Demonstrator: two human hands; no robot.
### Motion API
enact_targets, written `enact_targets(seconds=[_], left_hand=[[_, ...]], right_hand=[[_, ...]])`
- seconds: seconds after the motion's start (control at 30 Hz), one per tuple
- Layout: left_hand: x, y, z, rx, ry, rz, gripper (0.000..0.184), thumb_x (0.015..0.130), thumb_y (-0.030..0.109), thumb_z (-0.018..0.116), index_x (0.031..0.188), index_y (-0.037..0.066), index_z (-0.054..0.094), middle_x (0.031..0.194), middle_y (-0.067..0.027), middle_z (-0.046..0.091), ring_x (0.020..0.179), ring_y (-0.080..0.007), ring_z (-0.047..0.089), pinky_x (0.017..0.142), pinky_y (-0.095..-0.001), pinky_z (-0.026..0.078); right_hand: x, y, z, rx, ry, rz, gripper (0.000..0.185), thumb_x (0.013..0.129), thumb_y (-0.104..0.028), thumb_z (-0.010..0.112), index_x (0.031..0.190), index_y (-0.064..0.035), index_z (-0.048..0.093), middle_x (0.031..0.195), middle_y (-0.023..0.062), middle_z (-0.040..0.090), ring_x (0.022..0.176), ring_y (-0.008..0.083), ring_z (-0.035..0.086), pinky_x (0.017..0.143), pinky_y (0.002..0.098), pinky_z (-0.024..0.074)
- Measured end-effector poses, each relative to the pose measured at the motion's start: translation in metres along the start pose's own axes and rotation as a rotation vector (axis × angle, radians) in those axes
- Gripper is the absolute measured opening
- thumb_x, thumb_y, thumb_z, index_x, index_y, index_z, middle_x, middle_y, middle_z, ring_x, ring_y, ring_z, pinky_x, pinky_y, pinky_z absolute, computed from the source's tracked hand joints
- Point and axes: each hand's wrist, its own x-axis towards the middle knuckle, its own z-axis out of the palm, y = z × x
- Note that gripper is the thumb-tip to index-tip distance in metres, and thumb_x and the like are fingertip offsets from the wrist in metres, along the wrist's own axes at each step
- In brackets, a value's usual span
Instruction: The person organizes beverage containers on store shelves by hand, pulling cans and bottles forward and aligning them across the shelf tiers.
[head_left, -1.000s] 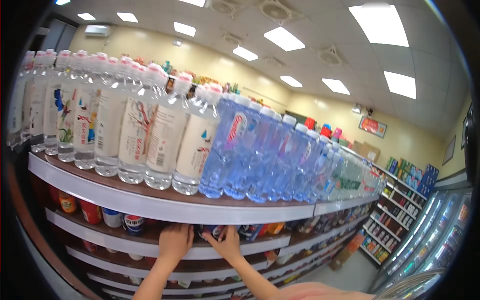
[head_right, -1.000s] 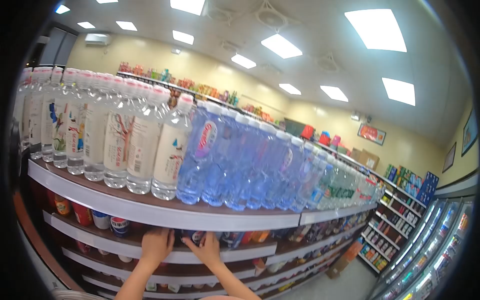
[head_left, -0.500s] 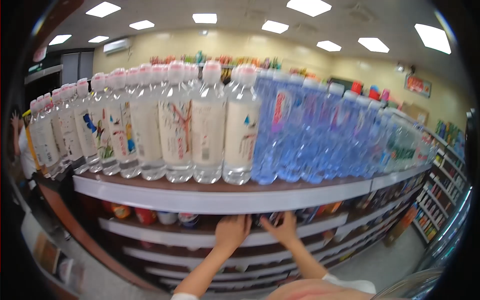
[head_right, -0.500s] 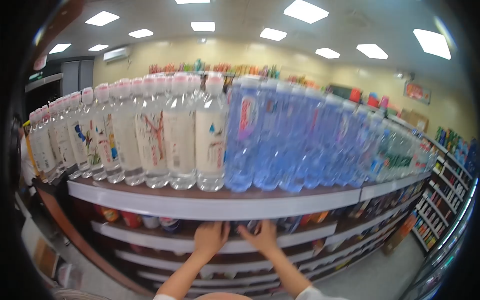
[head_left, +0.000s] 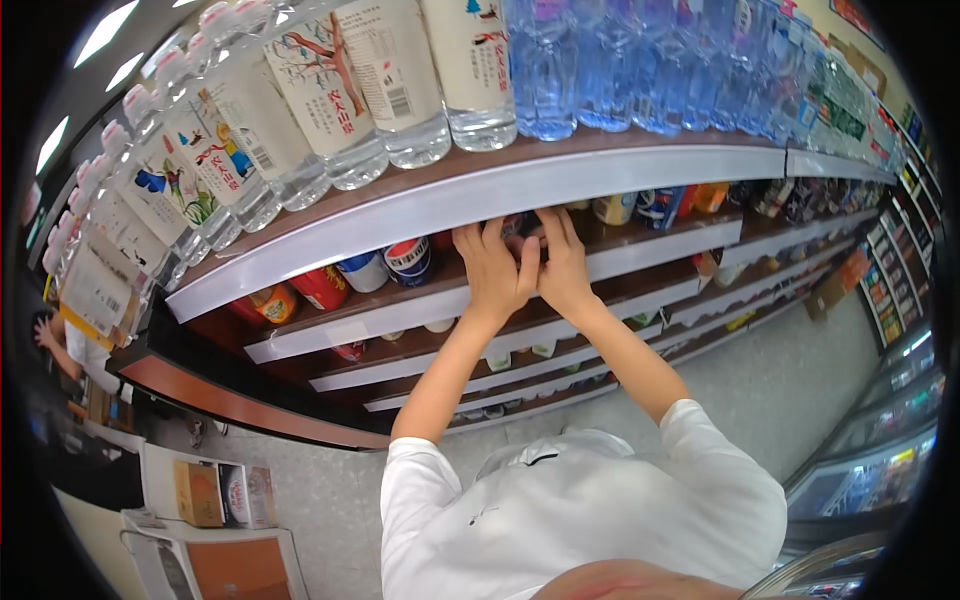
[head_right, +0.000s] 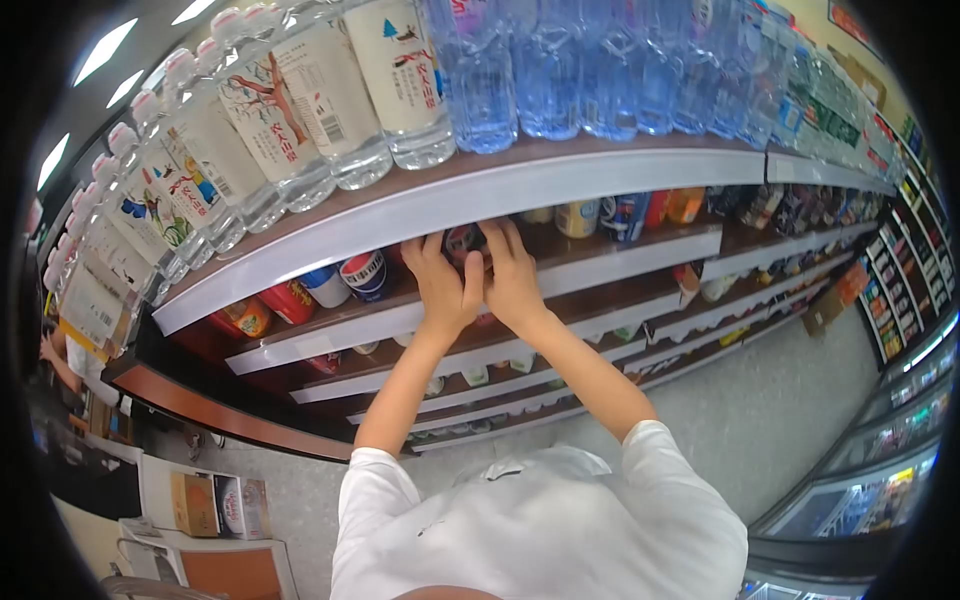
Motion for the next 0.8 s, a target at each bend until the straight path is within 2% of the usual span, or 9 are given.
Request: enact_targets(seconds=[0.1,0.17,0.23,0.3,0.43,0.47,0.57,0.67,0.8], left_hand=[[0.001,0.003,-0.003,0.008,-0.007,0.146,0.055,0.080,0.025,0.062,0.126,0.001,0.044,0.131,-0.0227,0.040,0.123,-0.0403,0.035,0.103,-0.0522,0.024],[0.001,0.005,-0.003,-0.018,-0.008,0.242,0.052,0.079,0.027,0.063,0.123,0.005,0.048,0.130,-0.0199,0.043,0.122,-0.0386,0.038,0.102,-0.0535,0.026],[-0.001,0.005,-0.002,0.064,-0.131,0.395,0.045,0.079,0.026,0.064,0.118,0.007,0.053,0.130,-0.0129,0.049,0.125,-0.0320,0.040,0.104,-0.0507,0.028],[0.001,0.007,0.000,0.074,-0.185,0.406,0.038,0.079,0.027,0.063,0.111,0.007,0.057,0.128,-0.0108,0.052,0.126,-0.0286,0.042,0.106,-0.0490,0.028],[0.006,0.011,0.007,0.223,-0.365,0.324,0.036,0.085,0.031,0.058,0.108,0.005,0.060,0.124,-0.0145,0.054,0.124,-0.0288,0.044,0.108,-0.0488,0.023],[0.006,0.010,0.010,0.285,-0.380,0.324,0.037,0.086,0.033,0.057,0.108,0.003,0.061,0.122,-0.0156,0.055,0.124,-0.0296,0.044,0.108,-0.0488,0.022],[0.006,0.012,0.011,0.353,-0.362,0.311,0.041,0.087,0.036,0.056,0.108,0.001,0.061,0.120,-0.0186,0.056,0.124,-0.0314,0.043,0.109,-0.0497,0.021],[0.013,0.014,0.010,0.392,-0.352,0.294,0.039,0.087,0.036,0.057,0.108,0.003,0.061,0.119,-0.0180,0.056,0.121,-0.0319,0.045,0.109,-0.0508,0.021],[0.029,0.023,0.018,0.422,-0.279,0.207,0.039,0.086,0.036,0.059,0.108,0.005,0.061,0.111,-0.0149,0.057,0.110,-0.0317,0.049,0.099,-0.0496,0.029]], right_hand=[[-0.019,-0.012,-0.012,-0.004,0.193,-0.077,0.035,0.076,0.002,0.064,0.111,-0.0012,0.058,0.111,0.0156,0.059,0.075,0.0258,0.063,0.067,0.0338,0.0504],[-0.035,-0.012,-0.030,-0.134,0.222,-0.156,0.031,0.076,0.002,0.064,0.106,-0.0018,0.060,0.103,0.0137,0.062,0.074,0.0253,0.063,0.068,0.0338,0.0491],[-0.053,-0.015,-0.043,-0.263,0.247,-0.239,0.026,0.076,0.002,0.065,0.102,-0.0024,0.062,0.095,0.0118,0.064,0.074,0.0249,0.063,0.069,0.0338,0.0477],[-0.072,-0.021,-0.049,-0.169,0.148,-0.006,0.022,0.076,0.001,0.065,0.097,-0.0032,0.063,0.085,0.0093,0.066,0.074,0.0249,0.062,0.070,0.0342,0.0460],[-0.100,-0.024,-0.058,-0.125,0.165,0.121,0.020,0.078,0.002,0.064,0.098,-0.0020,0.064,0.082,0.0091,0.065,0.073,0.0226,0.062,0.067,0.0321,0.0481],[-0.110,-0.018,-0.061,-0.142,0.153,0.133,0.018,0.083,0.002,0.062,0.101,0.0002,0.063,0.083,0.0081,0.067,0.069,0.0136,0.062,0.065,0.0251,0.0481],[-0.124,-0.011,-0.070,0.014,0.153,0.306,0.015,0.086,-0.001,0.060,0.101,0.0008,0.063,0.083,0.0076,0.068,0.069,0.0102,0.063,0.064,0.0237,0.0486],[-0.125,0.000,-0.079,0.095,0.114,0.371,0.014,0.088,-0.004,0.059,0.100,0.0005,0.063,0.081,0.0075,0.069,0.072,0.0109,0.064,0.063,0.0235,0.0490],[-0.110,0.014,-0.099,0.147,0.069,0.346,0.013,0.088,-0.005,0.059,0.099,-0.0002,0.064,0.081,0.0076,0.069,0.073,0.0125,0.065,0.064,0.0242,0.0487]])
